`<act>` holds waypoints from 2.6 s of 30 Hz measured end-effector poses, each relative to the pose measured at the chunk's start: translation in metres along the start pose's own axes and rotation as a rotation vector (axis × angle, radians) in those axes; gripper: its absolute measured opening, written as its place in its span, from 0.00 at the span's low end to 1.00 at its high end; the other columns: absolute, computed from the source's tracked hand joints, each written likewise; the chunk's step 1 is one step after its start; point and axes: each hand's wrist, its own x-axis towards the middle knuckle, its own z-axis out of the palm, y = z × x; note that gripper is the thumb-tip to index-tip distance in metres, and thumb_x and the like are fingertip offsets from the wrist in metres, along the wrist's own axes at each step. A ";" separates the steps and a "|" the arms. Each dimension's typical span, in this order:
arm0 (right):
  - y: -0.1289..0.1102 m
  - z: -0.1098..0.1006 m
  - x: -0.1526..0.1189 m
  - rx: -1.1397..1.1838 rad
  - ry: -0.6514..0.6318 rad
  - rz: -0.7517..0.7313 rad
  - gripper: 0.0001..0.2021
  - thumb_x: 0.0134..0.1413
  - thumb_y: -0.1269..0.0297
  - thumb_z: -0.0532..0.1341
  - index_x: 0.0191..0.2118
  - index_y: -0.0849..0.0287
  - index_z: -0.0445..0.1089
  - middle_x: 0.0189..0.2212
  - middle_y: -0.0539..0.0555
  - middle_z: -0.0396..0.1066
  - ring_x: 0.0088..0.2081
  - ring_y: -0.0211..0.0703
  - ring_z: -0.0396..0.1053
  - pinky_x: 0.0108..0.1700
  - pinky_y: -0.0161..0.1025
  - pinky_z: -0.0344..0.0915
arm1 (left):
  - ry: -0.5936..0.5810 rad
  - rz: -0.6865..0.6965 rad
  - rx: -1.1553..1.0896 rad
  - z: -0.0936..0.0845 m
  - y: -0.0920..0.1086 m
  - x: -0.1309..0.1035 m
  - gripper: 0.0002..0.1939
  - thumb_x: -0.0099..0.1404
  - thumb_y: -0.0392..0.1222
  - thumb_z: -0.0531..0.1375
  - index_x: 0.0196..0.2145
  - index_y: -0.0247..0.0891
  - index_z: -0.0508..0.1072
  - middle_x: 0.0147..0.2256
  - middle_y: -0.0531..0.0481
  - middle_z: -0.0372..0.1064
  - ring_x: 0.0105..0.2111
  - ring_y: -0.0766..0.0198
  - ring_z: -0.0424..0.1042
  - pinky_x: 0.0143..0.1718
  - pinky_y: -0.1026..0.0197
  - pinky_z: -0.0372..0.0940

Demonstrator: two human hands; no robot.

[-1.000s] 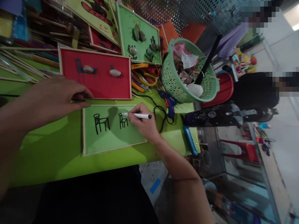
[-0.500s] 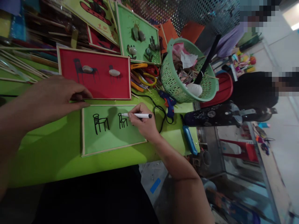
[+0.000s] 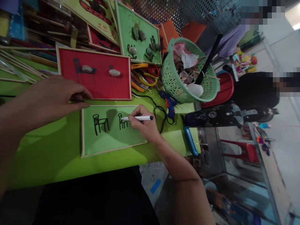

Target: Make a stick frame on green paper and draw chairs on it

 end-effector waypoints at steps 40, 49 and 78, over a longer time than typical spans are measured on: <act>-0.002 0.002 0.001 -0.038 0.022 -0.024 0.08 0.57 0.61 0.67 0.32 0.54 0.68 0.26 0.45 0.69 0.26 0.35 0.62 0.28 0.36 0.57 | 0.044 0.023 0.005 0.005 -0.004 0.000 0.12 0.65 0.48 0.64 0.44 0.44 0.81 0.37 0.48 0.78 0.39 0.51 0.73 0.41 0.53 0.60; -0.002 0.001 0.002 0.012 0.014 -0.005 0.09 0.59 0.59 0.68 0.33 0.54 0.69 0.25 0.45 0.71 0.24 0.35 0.64 0.27 0.36 0.59 | 0.006 -0.017 0.001 -0.001 0.003 0.000 0.14 0.64 0.49 0.63 0.45 0.43 0.81 0.37 0.48 0.78 0.40 0.50 0.74 0.44 0.52 0.63; 0.000 0.002 0.002 -0.027 0.012 0.004 0.10 0.60 0.57 0.69 0.34 0.54 0.69 0.26 0.46 0.71 0.25 0.36 0.63 0.28 0.36 0.58 | 0.041 0.041 -0.007 0.003 -0.003 -0.001 0.12 0.65 0.48 0.61 0.44 0.43 0.79 0.37 0.46 0.77 0.37 0.50 0.72 0.38 0.53 0.58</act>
